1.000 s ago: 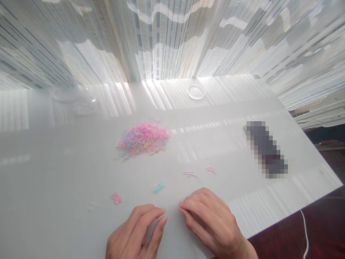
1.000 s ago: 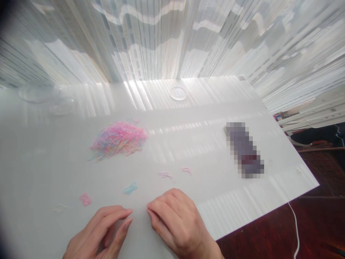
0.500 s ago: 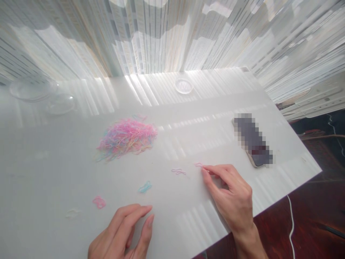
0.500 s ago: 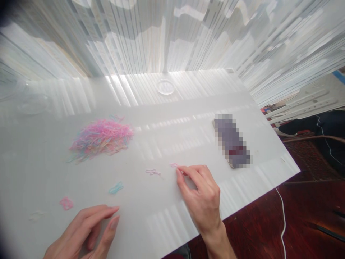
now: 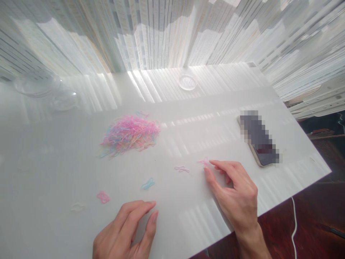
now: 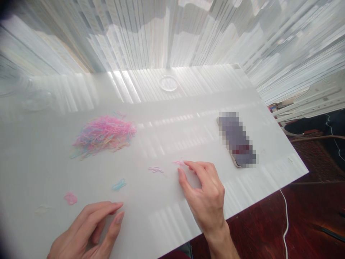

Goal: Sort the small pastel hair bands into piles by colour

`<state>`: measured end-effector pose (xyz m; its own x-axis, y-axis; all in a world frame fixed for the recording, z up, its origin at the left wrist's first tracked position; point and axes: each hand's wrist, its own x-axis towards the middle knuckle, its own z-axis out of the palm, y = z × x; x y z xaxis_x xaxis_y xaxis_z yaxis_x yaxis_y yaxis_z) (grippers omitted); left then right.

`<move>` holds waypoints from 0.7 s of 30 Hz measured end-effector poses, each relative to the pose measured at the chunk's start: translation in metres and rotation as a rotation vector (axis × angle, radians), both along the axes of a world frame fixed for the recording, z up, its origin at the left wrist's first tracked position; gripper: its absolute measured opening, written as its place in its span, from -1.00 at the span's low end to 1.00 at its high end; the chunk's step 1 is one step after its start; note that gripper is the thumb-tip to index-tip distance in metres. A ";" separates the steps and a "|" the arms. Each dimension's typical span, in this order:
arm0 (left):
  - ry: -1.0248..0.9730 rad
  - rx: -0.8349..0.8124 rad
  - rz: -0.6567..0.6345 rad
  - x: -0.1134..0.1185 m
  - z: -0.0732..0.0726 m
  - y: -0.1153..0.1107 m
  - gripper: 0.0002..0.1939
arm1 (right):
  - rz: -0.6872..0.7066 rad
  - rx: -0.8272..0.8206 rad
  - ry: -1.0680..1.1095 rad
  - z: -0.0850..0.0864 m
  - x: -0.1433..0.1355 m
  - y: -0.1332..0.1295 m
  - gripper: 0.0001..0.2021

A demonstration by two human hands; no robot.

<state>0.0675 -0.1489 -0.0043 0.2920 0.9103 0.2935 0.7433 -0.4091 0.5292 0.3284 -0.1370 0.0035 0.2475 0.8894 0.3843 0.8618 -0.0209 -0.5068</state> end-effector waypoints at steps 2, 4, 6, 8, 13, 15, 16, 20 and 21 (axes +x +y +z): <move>-0.008 0.000 0.000 0.001 0.001 -0.001 -0.92 | -0.010 -0.009 -0.033 0.000 -0.001 0.000 -0.85; -0.022 -0.002 -0.007 0.002 0.001 -0.002 -0.92 | -0.011 -0.013 -0.057 -0.001 -0.002 0.001 -0.85; -0.041 -0.013 -0.017 0.003 0.002 -0.002 -0.92 | -0.001 -0.012 -0.054 -0.001 -0.004 0.003 -0.86; -0.060 -0.017 -0.021 0.004 0.003 -0.001 -0.92 | 0.018 -0.012 -0.036 -0.001 -0.005 0.004 -0.89; -0.070 -0.007 -0.025 0.006 0.004 -0.001 -0.92 | 0.034 -0.013 -0.008 0.001 -0.005 0.004 -0.92; -0.069 -0.005 -0.026 0.006 0.004 -0.002 -0.92 | 0.035 -0.013 -0.005 0.001 -0.005 0.004 -0.92; -0.069 -0.002 -0.024 0.006 0.004 -0.002 -0.92 | 0.036 -0.014 -0.004 0.001 -0.005 0.003 -0.92; -0.071 0.007 -0.031 0.006 0.002 -0.002 -0.92 | 0.024 -0.017 0.010 0.001 -0.003 0.003 -0.91; -0.072 0.006 -0.034 0.006 0.002 -0.001 -0.91 | 0.019 -0.020 0.019 0.000 -0.003 0.003 -0.90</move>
